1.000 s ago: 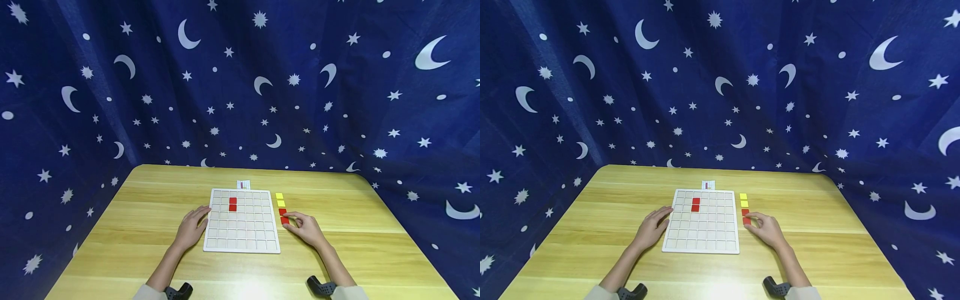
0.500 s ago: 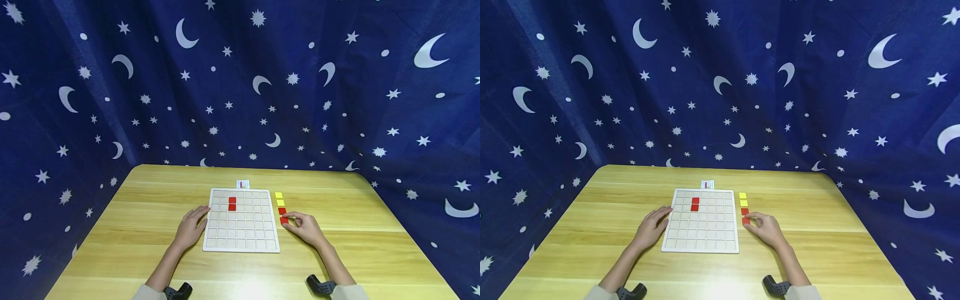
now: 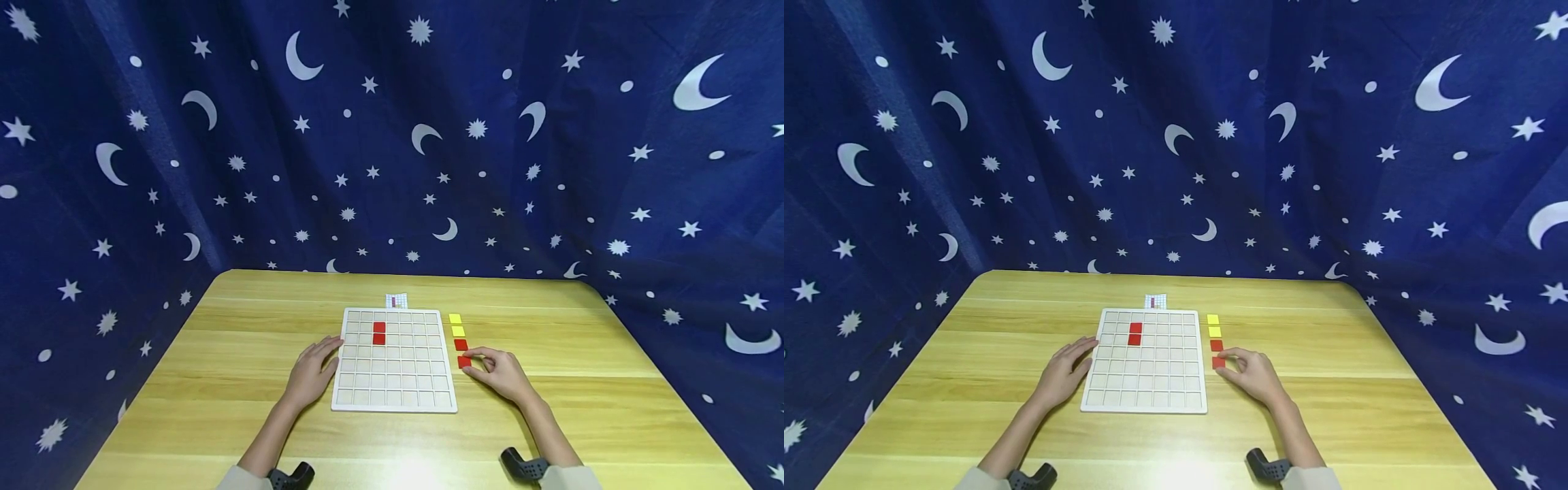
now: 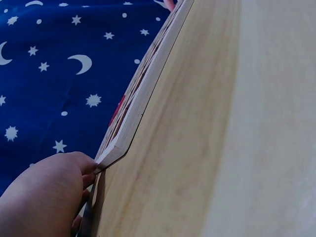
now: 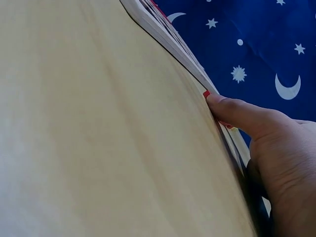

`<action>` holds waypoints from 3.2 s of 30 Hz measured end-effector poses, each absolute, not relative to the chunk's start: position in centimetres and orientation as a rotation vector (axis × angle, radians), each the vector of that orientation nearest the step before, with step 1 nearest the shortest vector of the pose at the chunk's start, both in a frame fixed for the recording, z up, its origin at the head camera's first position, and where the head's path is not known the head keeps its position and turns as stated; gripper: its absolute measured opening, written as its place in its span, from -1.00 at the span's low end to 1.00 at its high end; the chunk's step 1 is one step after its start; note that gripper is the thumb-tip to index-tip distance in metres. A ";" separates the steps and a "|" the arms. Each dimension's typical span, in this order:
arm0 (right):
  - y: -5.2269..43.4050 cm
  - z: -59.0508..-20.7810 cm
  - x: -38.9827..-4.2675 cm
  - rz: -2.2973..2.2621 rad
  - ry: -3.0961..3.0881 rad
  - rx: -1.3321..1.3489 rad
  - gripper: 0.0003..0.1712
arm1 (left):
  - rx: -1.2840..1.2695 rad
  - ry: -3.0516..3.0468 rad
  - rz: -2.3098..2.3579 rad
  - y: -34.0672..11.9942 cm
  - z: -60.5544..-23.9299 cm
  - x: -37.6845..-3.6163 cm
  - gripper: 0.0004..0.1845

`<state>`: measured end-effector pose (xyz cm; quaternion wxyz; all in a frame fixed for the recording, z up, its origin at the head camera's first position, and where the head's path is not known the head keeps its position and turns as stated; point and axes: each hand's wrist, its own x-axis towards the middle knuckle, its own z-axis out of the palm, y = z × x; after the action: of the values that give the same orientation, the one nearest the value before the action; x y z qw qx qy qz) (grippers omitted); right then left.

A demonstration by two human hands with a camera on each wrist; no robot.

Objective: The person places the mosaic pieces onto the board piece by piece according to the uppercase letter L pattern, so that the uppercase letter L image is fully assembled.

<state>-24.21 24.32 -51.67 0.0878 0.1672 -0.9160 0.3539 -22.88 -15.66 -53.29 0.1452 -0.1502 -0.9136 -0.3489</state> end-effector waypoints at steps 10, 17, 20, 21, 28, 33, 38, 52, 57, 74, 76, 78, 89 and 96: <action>24.2 -51.7 -24.1 1.083 -2.716 0.502 -0.66 | -0.432 -2.634 -1.004 -15.7 -53.3 -22.8 -0.63; 24.1 -51.6 -24.0 1.124 -2.685 0.537 -0.68 | -0.424 -2.630 -0.999 -15.7 -53.4 -22.8 -0.63; 24.0 -51.5 -24.0 1.130 -2.671 0.563 -0.69 | -0.424 -2.627 -1.004 -15.7 -53.4 -22.8 -0.63; 24.0 -51.5 -24.0 1.130 -2.668 0.570 -0.69 | -0.423 -2.627 -1.005 -15.7 -53.4 -22.8 -0.63; 23.6 -51.0 -23.8 1.143 -2.629 0.590 -0.71 | -0.425 -2.626 -1.016 -15.7 -53.3 -22.8 -0.63; 23.2 -50.7 -23.8 1.147 -2.596 0.611 -0.71 | -0.430 -2.620 -1.019 -15.7 -53.4 -22.9 -0.63; 22.8 -50.6 -23.8 1.133 -2.561 0.620 -0.69 | -0.435 -2.625 -1.010 -15.7 -53.5 -22.9 -0.64; 20.7 -49.5 -23.9 1.096 -2.470 0.657 -0.68 | -0.418 -2.644 -1.008 -15.7 -53.5 -22.8 -0.63; 20.1 -49.3 -24.3 1.065 -2.433 0.665 -0.69 | -0.417 -2.641 -1.006 -15.7 -53.5 -22.8 -0.63; 17.9 -48.6 -25.0 1.109 -2.356 0.719 -0.70 | -0.429 -2.633 -1.013 -15.6 -53.4 -22.9 -0.63; 17.6 -48.5 -25.1 1.111 -2.358 0.721 -0.70 | -0.431 -2.631 -1.012 -15.6 -53.3 -22.8 -0.63; 17.3 -48.4 -25.2 1.109 -2.358 0.722 -0.71 | -0.432 -2.631 -1.014 -15.6 -53.3 -22.8 -0.63; 14.7 -47.8 -25.4 1.122 -2.350 0.748 -0.70 | -0.435 -2.628 -1.023 -15.5 -53.1 -22.8 -0.64; 13.0 -47.7 -25.6 1.095 -2.307 0.801 -0.69 | -0.440 -2.626 -1.022 -15.4 -53.1 -22.8 -0.63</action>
<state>-25.56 13.00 -47.72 0.2307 0.2912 -0.8387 0.3982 -22.81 -15.44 -53.13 0.1442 -0.1527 -0.9111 -0.3547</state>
